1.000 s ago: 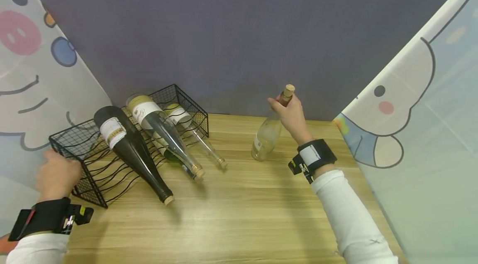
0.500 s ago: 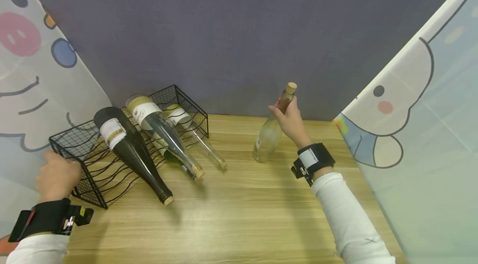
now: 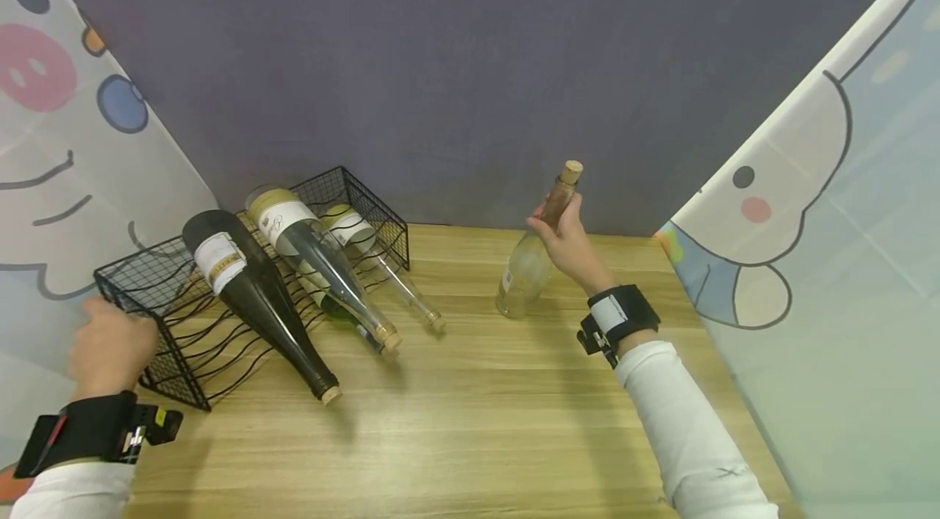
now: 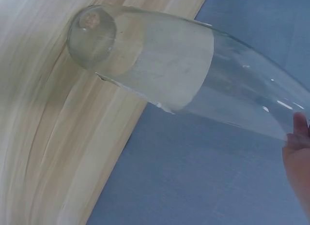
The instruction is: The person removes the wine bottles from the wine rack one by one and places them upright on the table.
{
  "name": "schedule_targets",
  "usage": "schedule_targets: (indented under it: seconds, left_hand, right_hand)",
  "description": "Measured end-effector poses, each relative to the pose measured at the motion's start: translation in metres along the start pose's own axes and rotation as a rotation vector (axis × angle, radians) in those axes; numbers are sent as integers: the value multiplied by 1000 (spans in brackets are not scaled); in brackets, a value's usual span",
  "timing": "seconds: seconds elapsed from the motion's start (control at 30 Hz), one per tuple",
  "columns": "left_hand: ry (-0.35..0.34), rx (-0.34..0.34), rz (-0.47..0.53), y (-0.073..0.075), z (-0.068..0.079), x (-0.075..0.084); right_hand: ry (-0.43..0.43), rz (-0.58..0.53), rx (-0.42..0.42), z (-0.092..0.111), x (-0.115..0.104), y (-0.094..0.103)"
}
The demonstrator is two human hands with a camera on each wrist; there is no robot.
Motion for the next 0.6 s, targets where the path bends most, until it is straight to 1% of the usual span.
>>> schedule_targets:
  seconds: [0.17, 0.33, 0.6]
  left_hand:
    - [6, -1, -7, 0, -1, 0]
    - [15, -7, -10, -1, -2, -1]
    - [8, 0, -13, 0, -2, -2]
  right_hand:
    - [31, -21, -24, 1, -2, -2]
    - [43, -11, -43, 0, -1, -3]
    - [53, -25, -30, -1, 0, -1]
Point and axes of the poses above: each hand's wrist, its own z-axis away from the middle knuckle, its own y-axis out of the back of the hand, x = y × z, the point moved 10 cm from there along -z, towards the middle knuckle, and after that the axes turned 11 degrees about z, right-handed, at the moved point
